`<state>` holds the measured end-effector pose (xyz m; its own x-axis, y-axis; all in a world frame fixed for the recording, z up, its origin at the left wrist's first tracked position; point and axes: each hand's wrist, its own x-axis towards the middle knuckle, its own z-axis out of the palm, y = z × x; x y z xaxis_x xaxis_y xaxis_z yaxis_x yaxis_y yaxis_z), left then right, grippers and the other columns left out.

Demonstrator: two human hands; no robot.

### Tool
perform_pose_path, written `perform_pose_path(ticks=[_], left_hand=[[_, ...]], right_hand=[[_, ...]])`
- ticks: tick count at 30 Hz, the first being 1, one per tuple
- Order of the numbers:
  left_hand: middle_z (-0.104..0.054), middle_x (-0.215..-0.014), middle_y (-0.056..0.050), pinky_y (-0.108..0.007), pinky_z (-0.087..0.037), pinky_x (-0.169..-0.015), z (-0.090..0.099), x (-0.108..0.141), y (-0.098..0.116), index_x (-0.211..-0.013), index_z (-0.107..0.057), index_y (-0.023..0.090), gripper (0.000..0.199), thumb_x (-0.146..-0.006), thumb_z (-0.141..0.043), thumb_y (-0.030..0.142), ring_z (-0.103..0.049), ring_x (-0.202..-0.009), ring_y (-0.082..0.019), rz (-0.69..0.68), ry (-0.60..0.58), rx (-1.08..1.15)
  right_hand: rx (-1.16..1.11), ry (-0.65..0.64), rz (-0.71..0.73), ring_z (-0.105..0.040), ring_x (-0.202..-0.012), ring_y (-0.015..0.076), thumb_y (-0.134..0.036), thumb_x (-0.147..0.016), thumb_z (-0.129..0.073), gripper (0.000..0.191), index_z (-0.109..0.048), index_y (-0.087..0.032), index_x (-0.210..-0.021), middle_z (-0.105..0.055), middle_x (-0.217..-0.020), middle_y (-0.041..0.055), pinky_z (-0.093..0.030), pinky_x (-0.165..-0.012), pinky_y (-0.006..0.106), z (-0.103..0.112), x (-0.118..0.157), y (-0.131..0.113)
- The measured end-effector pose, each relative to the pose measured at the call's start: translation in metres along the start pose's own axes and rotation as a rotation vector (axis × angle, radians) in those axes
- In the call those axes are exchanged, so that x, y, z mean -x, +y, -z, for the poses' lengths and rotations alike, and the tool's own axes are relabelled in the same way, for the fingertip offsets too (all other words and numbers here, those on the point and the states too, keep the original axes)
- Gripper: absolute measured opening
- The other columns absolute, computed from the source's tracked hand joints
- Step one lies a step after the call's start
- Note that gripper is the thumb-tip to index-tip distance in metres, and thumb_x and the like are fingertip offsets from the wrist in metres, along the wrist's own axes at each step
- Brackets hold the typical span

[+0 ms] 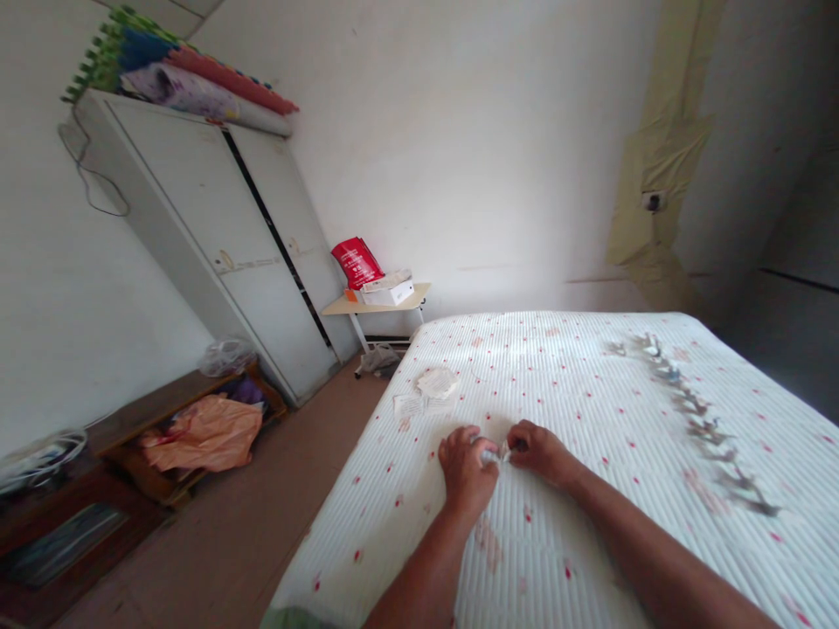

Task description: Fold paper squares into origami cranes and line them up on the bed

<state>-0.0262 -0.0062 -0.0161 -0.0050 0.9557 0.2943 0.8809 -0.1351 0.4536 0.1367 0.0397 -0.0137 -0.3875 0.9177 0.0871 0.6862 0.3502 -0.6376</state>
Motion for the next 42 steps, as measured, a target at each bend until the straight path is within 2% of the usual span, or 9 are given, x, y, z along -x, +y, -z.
perform_pose_path(ticks=[7,12,20,28,36,42], left_hand=[[-0.059,-0.108,0.002,-0.040,-0.029,-0.099,0.002,0.002,0.001,-0.077,-0.067,0.028,0.022,-0.065,-0.056,0.013,-0.045,-0.110,-0.020,-0.020,0.022,0.069],[-0.059,-0.107,0.002,-0.037,-0.030,-0.099,0.001,0.003,0.001,-0.085,-0.064,0.026,0.026,-0.065,-0.056,0.012,-0.045,-0.110,-0.018,-0.060,0.072,0.091],[-0.058,-0.107,0.001,-0.037,-0.031,-0.097,-0.004,0.003,-0.002,-0.079,-0.065,0.027,0.023,-0.065,-0.057,0.011,-0.044,-0.110,-0.019,-0.098,0.079,0.110],[-0.058,-0.108,0.000,-0.040,-0.030,-0.097,-0.004,0.004,0.000,-0.076,-0.069,0.029,0.022,-0.066,-0.059,0.012,-0.043,-0.110,-0.022,-0.110,0.048,0.090],[-0.059,-0.110,-0.001,-0.042,-0.030,-0.097,-0.004,0.004,0.000,-0.075,-0.070,0.029,0.019,-0.069,-0.059,0.014,-0.042,-0.112,-0.023,-0.133,0.024,0.064],[-0.059,-0.108,0.000,-0.039,-0.031,-0.096,-0.004,0.003,0.000,-0.079,-0.069,0.030,0.026,-0.067,-0.056,0.010,-0.044,-0.110,-0.021,-0.121,0.029,0.108]], right_hand=[[-0.205,0.053,0.067,-0.050,-0.064,0.0103,-0.006,-0.062,-0.052,0.031,-0.055,-0.018,-0.091,-0.054,-0.081,0.0000,-0.038,-0.058,0.020,0.000,0.011,0.011],[-0.309,0.060,0.062,-0.048,-0.061,0.0103,-0.007,-0.064,-0.050,0.032,-0.051,-0.019,-0.095,-0.052,-0.076,-0.0015,-0.038,-0.057,0.021,0.002,0.018,0.007],[-0.304,0.082,0.263,-0.051,-0.072,0.0115,-0.003,-0.068,-0.049,0.023,-0.059,-0.020,-0.079,-0.052,-0.085,0.0021,-0.040,-0.061,0.021,0.006,0.024,-0.002],[-0.099,0.055,0.413,-0.056,-0.075,0.0110,-0.014,-0.083,-0.046,0.022,-0.067,-0.020,-0.076,-0.053,-0.090,0.0044,-0.043,-0.066,0.021,0.002,0.026,0.004],[-0.065,0.056,0.432,-0.057,-0.079,0.0130,-0.015,-0.083,-0.047,0.023,-0.067,-0.021,-0.076,-0.054,-0.090,0.0049,-0.043,-0.068,0.023,0.005,0.029,-0.001],[-0.330,0.174,0.349,-0.055,-0.076,0.0128,-0.012,-0.079,-0.046,0.017,-0.058,-0.019,-0.070,-0.055,-0.086,0.0036,-0.043,-0.068,0.025,0.006,0.028,0.007]])
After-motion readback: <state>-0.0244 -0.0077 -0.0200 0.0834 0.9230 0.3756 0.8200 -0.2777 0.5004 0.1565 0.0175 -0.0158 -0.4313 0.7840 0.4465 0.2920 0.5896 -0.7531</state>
